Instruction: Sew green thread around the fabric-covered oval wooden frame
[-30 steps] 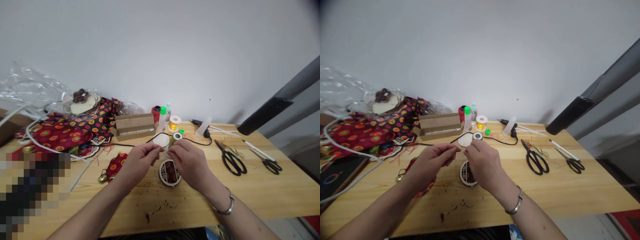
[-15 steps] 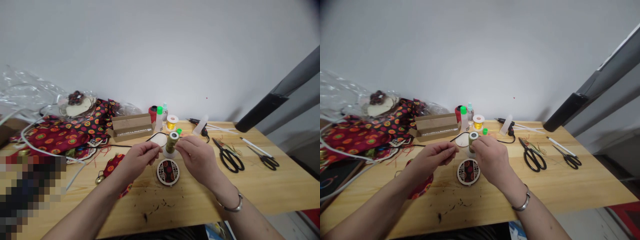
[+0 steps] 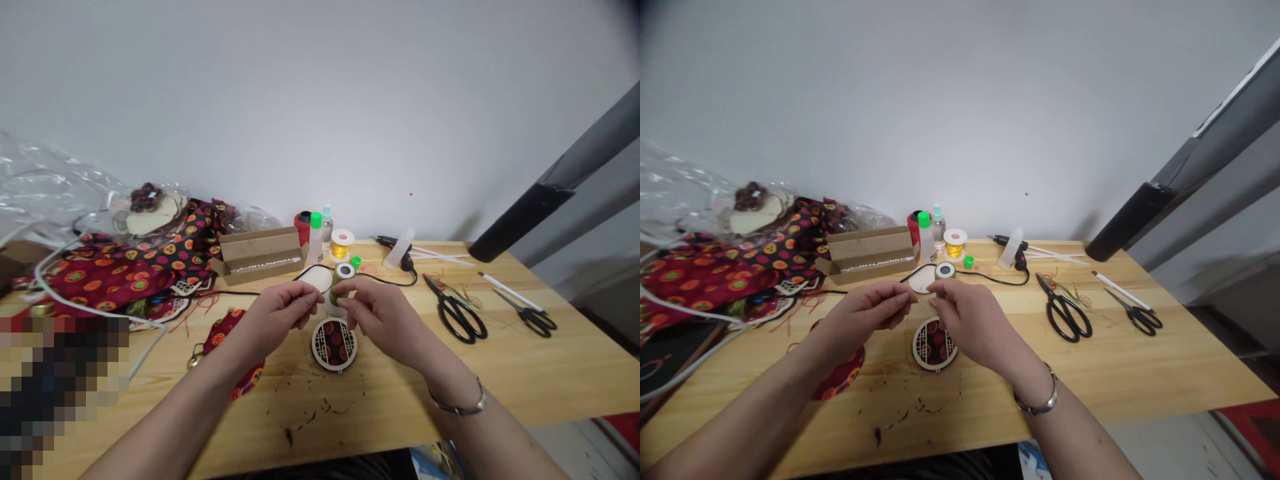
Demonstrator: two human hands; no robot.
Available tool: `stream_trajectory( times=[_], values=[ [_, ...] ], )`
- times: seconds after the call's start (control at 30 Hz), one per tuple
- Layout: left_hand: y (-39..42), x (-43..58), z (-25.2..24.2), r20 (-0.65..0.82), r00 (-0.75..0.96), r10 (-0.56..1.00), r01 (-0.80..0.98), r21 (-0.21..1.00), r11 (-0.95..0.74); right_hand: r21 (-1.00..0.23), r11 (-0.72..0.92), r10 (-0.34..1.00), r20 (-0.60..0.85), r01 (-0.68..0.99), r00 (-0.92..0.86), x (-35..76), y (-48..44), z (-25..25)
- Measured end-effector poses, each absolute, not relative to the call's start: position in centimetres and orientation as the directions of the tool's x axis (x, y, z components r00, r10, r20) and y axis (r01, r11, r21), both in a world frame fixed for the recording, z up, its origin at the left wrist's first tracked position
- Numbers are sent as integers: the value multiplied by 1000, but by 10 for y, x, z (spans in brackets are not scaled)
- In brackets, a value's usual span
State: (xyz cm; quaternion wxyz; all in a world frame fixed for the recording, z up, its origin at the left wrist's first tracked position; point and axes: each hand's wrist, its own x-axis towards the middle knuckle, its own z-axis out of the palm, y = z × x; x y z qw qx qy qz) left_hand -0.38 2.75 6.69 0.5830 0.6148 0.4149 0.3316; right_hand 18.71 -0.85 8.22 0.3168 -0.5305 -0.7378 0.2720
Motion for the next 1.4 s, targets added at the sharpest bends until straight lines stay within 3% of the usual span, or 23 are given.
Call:
stream_trajectory(
  times=[0.23,0.47,1.03,1.4],
  values=[
    [28,-6,68,-68,449,891,158,987,-5,-676,337,941,207,656,-269,175,0,74],
    [33,-7,64,-58,467,882,174,984,-27,-694,311,950,231,649,-209,189,-2,78],
    [36,-1,61,-97,459,883,180,984,14,-717,127,961,261,685,94,259,-19,85],
    [34,-2,61,-116,448,886,169,985,43,-711,89,966,233,698,115,269,-21,85]
  ],
)
